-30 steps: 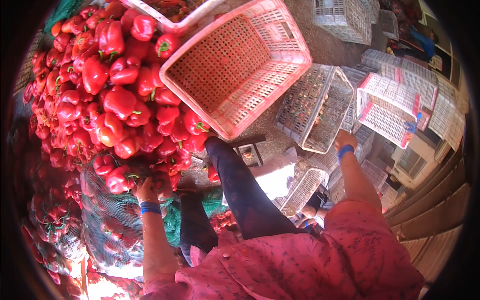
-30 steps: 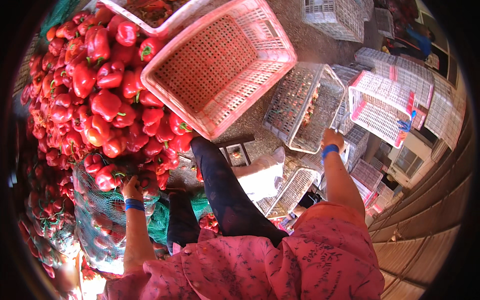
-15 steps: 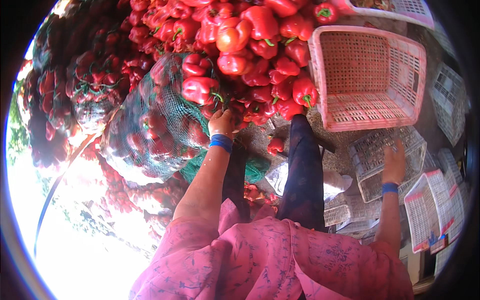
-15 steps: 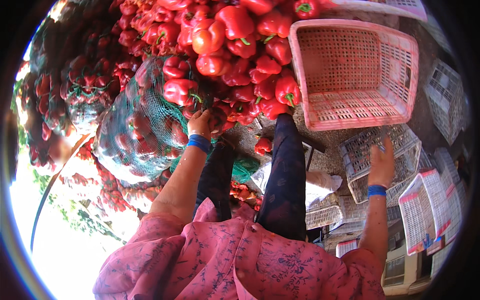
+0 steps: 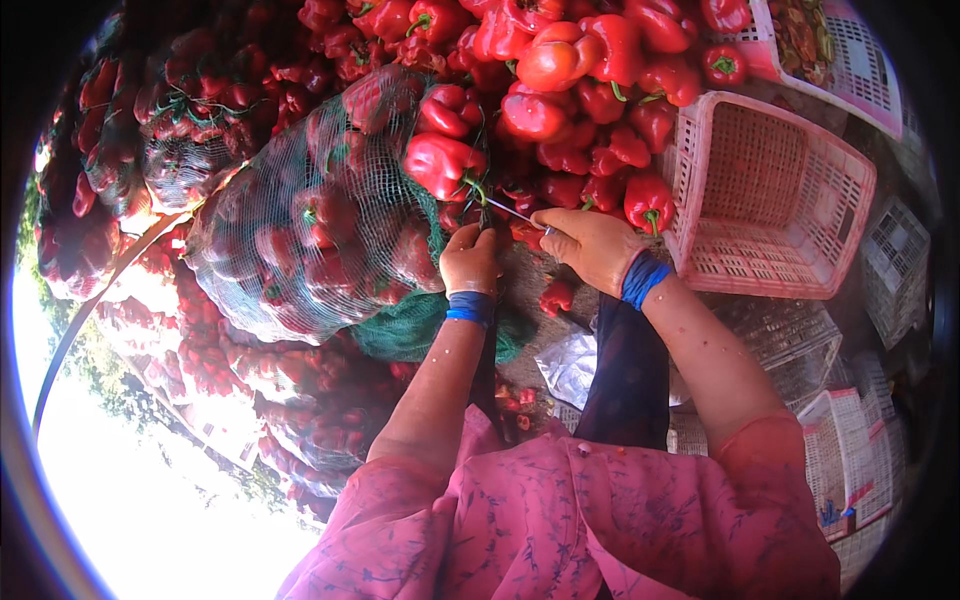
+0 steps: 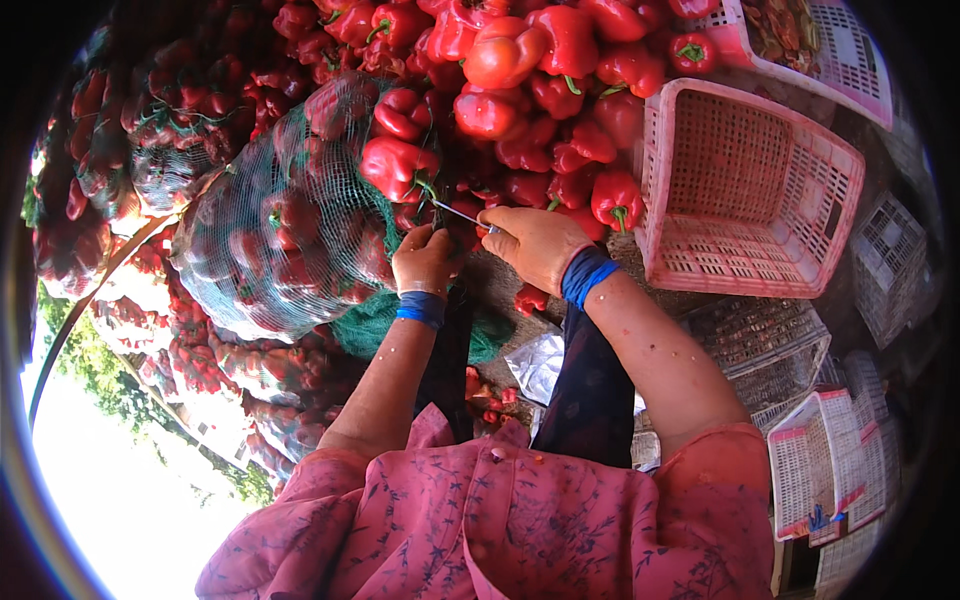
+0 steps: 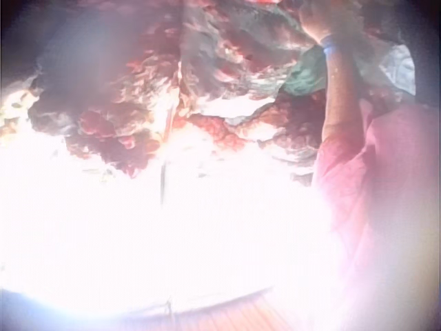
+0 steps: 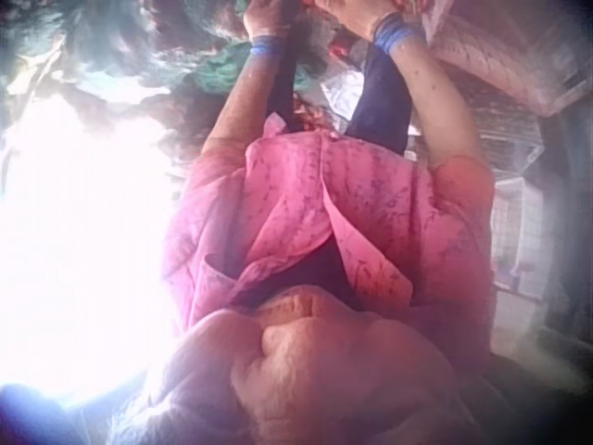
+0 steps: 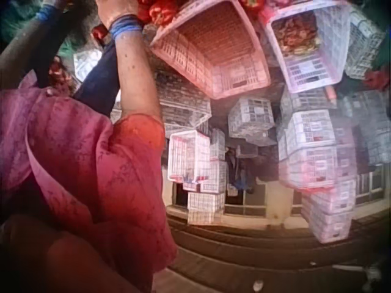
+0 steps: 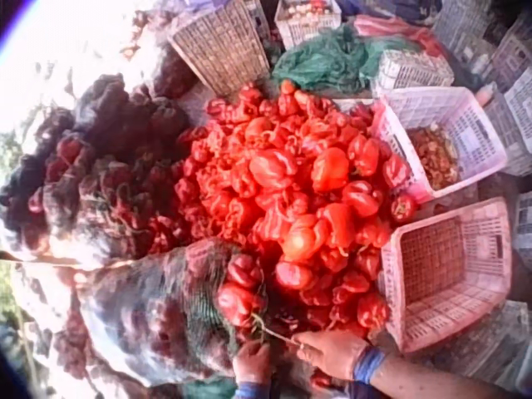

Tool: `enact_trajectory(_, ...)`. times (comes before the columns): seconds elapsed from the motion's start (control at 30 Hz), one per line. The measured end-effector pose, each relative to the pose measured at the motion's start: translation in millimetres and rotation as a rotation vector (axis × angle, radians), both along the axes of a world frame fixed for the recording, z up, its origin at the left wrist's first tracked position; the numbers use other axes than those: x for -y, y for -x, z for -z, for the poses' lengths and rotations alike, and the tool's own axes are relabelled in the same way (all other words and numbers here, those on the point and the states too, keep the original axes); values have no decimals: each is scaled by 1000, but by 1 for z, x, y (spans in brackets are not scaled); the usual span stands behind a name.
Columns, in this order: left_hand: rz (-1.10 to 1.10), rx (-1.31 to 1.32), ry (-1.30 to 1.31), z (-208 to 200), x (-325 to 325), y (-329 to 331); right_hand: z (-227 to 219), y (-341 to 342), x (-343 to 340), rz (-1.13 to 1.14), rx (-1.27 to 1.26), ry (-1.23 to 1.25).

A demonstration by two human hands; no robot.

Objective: The person cuts open large mesh bags of red peppers using a knife, empties the peppers onto the ground, and sorts them into plastic crates.

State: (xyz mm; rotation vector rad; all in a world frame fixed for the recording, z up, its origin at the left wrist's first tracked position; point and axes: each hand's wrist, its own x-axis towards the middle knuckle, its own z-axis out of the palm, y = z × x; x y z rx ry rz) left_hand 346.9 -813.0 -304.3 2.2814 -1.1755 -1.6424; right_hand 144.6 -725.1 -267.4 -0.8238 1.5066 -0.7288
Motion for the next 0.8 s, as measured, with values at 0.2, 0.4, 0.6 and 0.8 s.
enact_trajectory(0.2,73,63,51,23,-20,-21,23,-11,37,-335,-202,-159)
enact_trajectory(0.4,28,19,53,27,-22,-28,58,-32,55,-392,-253,-223)
enact_trajectory(0.6,181,-29,66,27,-10,-25,63,-9,47,-477,-329,-147)
enact_trajectory(0.8,318,-13,112,34,-13,-17,87,-21,57,-539,-359,-255)
